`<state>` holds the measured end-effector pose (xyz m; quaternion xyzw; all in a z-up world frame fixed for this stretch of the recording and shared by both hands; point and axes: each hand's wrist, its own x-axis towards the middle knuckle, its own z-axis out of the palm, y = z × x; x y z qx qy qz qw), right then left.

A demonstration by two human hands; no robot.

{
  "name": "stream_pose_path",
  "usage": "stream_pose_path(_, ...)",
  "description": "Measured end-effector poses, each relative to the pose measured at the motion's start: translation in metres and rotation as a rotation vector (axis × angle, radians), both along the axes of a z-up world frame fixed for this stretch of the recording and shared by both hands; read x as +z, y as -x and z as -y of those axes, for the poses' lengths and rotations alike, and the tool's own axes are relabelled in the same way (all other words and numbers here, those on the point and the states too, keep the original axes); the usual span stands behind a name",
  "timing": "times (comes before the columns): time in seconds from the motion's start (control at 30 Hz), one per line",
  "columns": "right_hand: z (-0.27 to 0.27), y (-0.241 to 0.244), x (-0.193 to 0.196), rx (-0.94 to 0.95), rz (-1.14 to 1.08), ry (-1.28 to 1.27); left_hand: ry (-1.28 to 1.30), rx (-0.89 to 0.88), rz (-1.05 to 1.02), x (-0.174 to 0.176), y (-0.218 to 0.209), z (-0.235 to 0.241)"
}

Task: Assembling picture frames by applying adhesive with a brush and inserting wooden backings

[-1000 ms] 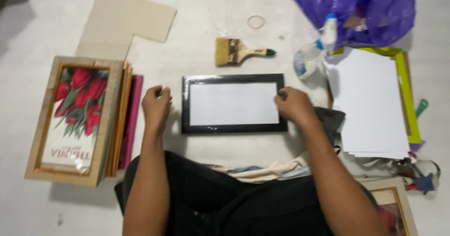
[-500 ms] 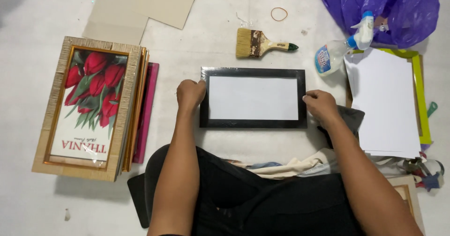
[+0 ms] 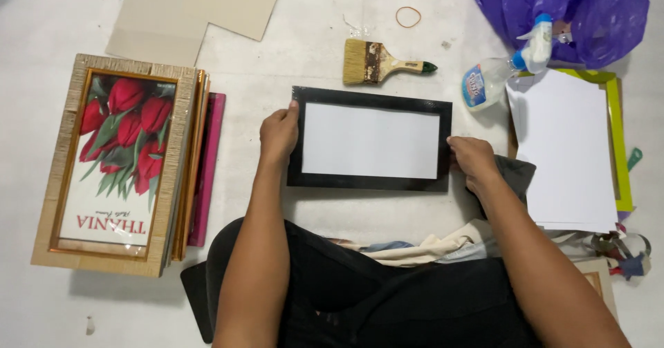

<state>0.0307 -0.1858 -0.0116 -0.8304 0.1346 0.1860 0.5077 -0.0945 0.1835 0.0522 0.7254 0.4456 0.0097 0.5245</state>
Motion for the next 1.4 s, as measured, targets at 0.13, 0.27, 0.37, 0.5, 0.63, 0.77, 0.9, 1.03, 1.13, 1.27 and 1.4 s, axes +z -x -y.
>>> stream_pose_path(0.13,-0.002,-0.006,0.002,-0.051,-0.072,0.001,0.099,0.09,0.157,0.014,0.002,0.009)
stream_pose_path(0.27,-0.006,-0.008,0.015,-0.069,-0.052,-0.077,0.157,0.164,0.309,-0.018,-0.005,-0.007)
stream_pose_path(0.37,-0.012,-0.005,0.035,-0.064,-0.006,-0.077,0.182,0.203,0.395,-0.033,-0.008,-0.017)
stream_pose_path(0.5,-0.017,-0.005,0.067,-0.065,0.094,-0.167,0.159,0.179,0.435,0.042,0.0,0.009)
stream_pose_path(0.63,-0.023,-0.002,0.098,-0.038,0.058,-0.35,0.198,0.221,0.45,0.028,-0.001,0.002)
stream_pose_path(0.77,-0.015,-0.012,0.095,0.032,0.02,-0.575,0.316,0.264,0.684,0.011,-0.007,-0.017)
stream_pose_path(0.9,-0.015,-0.015,0.105,0.014,-0.074,-0.631,0.26,0.168,0.684,0.053,0.002,-0.001)
stream_pose_path(1.03,-0.009,-0.016,0.102,0.038,-0.143,-0.56,0.281,0.138,0.68,0.046,0.001,-0.003)
stream_pose_path(1.13,-0.006,-0.018,0.099,0.003,-0.208,-0.555,0.445,0.231,0.645,0.032,-0.002,-0.014)
stream_pose_path(1.27,-0.003,-0.021,0.1,-0.016,-0.297,-0.468,0.514,0.34,0.295,0.003,0.001,-0.029)
stream_pose_path(1.4,0.004,-0.021,0.101,0.002,-0.487,-0.288,0.58,0.377,0.203,-0.038,0.016,-0.047)
